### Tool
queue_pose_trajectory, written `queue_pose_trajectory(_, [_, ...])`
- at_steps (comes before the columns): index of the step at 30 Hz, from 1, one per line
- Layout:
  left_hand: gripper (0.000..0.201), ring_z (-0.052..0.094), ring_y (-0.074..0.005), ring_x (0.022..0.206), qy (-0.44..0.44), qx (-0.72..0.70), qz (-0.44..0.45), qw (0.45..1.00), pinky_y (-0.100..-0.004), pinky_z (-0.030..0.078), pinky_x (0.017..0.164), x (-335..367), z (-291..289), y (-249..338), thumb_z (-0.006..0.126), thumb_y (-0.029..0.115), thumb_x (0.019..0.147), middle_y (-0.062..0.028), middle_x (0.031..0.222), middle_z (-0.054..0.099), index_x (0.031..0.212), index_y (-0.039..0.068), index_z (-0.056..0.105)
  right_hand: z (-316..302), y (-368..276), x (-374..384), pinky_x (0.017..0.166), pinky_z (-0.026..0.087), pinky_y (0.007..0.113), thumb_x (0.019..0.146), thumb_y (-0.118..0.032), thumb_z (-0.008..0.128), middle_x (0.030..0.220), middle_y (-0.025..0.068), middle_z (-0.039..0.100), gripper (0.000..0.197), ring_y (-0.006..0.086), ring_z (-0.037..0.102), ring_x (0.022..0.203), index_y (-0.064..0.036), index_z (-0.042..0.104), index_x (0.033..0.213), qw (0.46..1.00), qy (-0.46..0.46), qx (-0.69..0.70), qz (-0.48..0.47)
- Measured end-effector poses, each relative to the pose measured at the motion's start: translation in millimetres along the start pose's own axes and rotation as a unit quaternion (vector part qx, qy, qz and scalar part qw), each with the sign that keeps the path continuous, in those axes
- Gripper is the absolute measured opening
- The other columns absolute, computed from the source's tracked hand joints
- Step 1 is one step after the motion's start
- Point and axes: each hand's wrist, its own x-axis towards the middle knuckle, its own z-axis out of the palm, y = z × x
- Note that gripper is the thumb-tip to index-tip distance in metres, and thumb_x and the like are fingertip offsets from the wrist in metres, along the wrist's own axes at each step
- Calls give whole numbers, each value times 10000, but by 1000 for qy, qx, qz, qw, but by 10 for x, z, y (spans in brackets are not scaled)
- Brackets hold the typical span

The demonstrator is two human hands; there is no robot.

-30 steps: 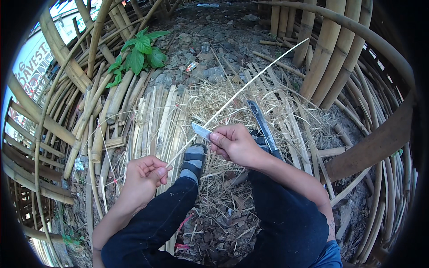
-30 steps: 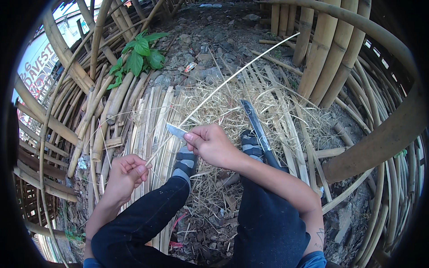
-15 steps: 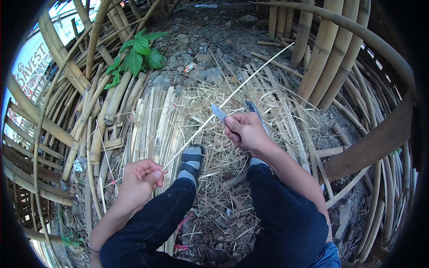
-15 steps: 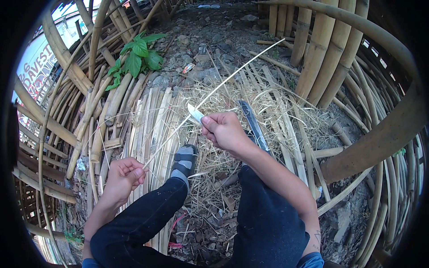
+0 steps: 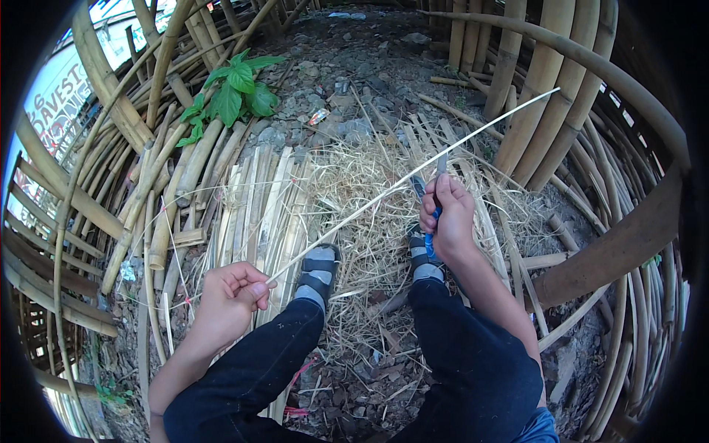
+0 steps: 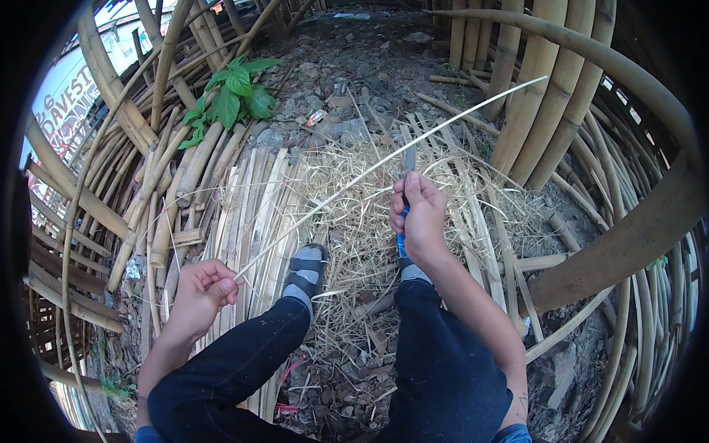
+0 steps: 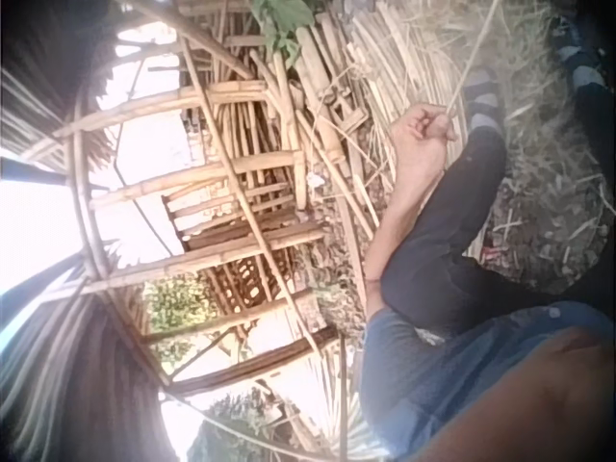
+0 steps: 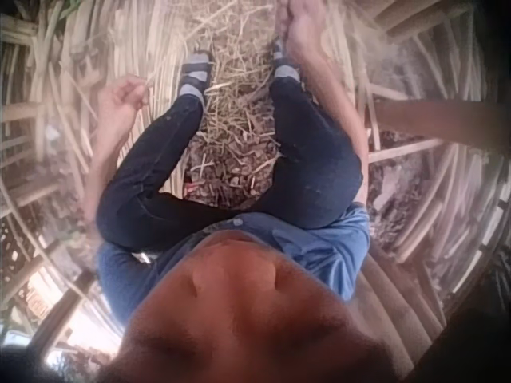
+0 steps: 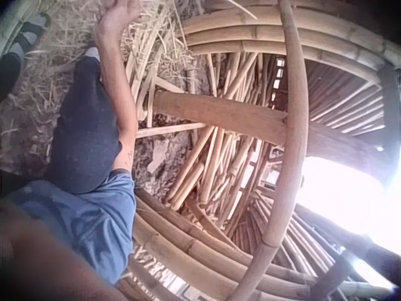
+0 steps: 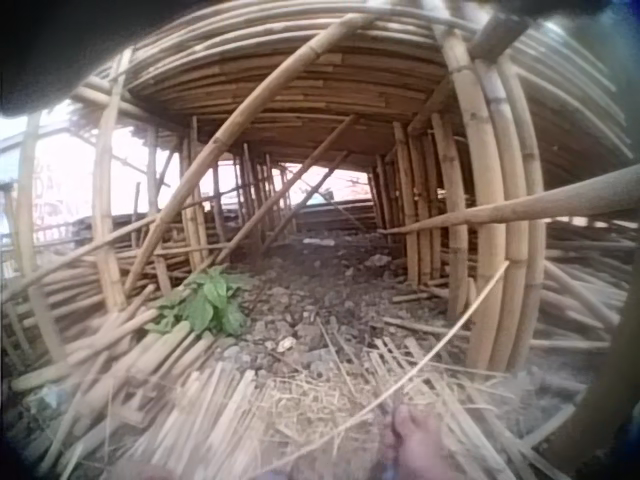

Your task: The person scrapes and whittles a thin bamboo strip using a knife blade, periodically bending the strip with both hands.

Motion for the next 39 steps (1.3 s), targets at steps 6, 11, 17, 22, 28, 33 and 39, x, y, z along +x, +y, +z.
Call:
queue_pose_trajectory(6, [114, 519, -65, 594, 30, 26, 47, 998, -196, 401, 546, -25, -31, 28, 497, -92, 862, -39, 661, 575, 842, -48, 601, 471, -342, -371, 409, 309, 216, 994, -242, 440, 546, -12, 454, 308, 56, 368, 432, -23, 540, 801, 941, -244, -216, 88])
queue_pose_trajectory(11, [128, 509, -55, 597, 64, 54, 133, 988, -194, 402, 557, -83, 26, 34, 484, -109, 850, -30, 650, 564, 829, -39, 589, 583, -386, -313, 391, 270, 209, 987, -251, 457, 537, -14, 446, 316, 51, 360, 424, -24, 555, 791, 932, -262, -216, 126])
queue_pose_trajectory(17, [139, 505, -56, 596, 61, 61, 142, 986, -193, 393, 550, -82, -20, 7, 467, -119, 852, -34, 656, 561, 826, -38, 576, 522, -398, -206, 386, 249, 217, 984, -227, 460, 515, -18, 428, 313, 53, 337, 408, -22, 560, 770, 939, -222, -224, 135])
queue_pose_trajectory(22, [146, 508, -64, 588, 68, 76, 157, 982, -197, 386, 533, -95, 4, 53, 452, -127, 851, -46, 669, 565, 838, -38, 566, 503, -471, -153, 380, 241, 220, 986, -220, 450, 509, -22, 412, 310, 52, 312, 401, -28, 549, 764, 940, -209, -236, 132])
queue_pose_trajectory(28, [169, 499, -74, 561, 82, 41, 127, 988, -199, 387, 521, -5, -157, -30, 461, -150, 818, -47, 649, 560, 795, -43, 590, -48, -873, 230, 327, 204, 211, 993, -251, 409, 531, -29, 378, 309, 47, 276, 365, -69, 469, 751, 981, -26, -178, 74])
queue_pose_trajectory(33, [148, 492, -65, 550, 111, 27, 95, 989, -202, 379, 518, -106, -401, 36, 489, -124, 825, -29, 617, 553, 790, -35, 602, -532, -981, 50, 366, 292, 256, 981, -252, 445, 535, -7, 444, 321, 90, 369, 403, -42, 518, 750, 947, 63, -314, -16])
queue_pose_trajectory(39, [131, 494, -74, 535, 137, 76, 100, 983, -210, 379, 508, -525, -634, 64, 497, -119, 816, -30, 603, 549, 774, -37, 591, -874, -1143, -498, 521, 409, 305, 887, -207, 601, 558, 38, 532, 251, 121, 525, 537, 13, 595, 768, 821, 29, -561, -101])
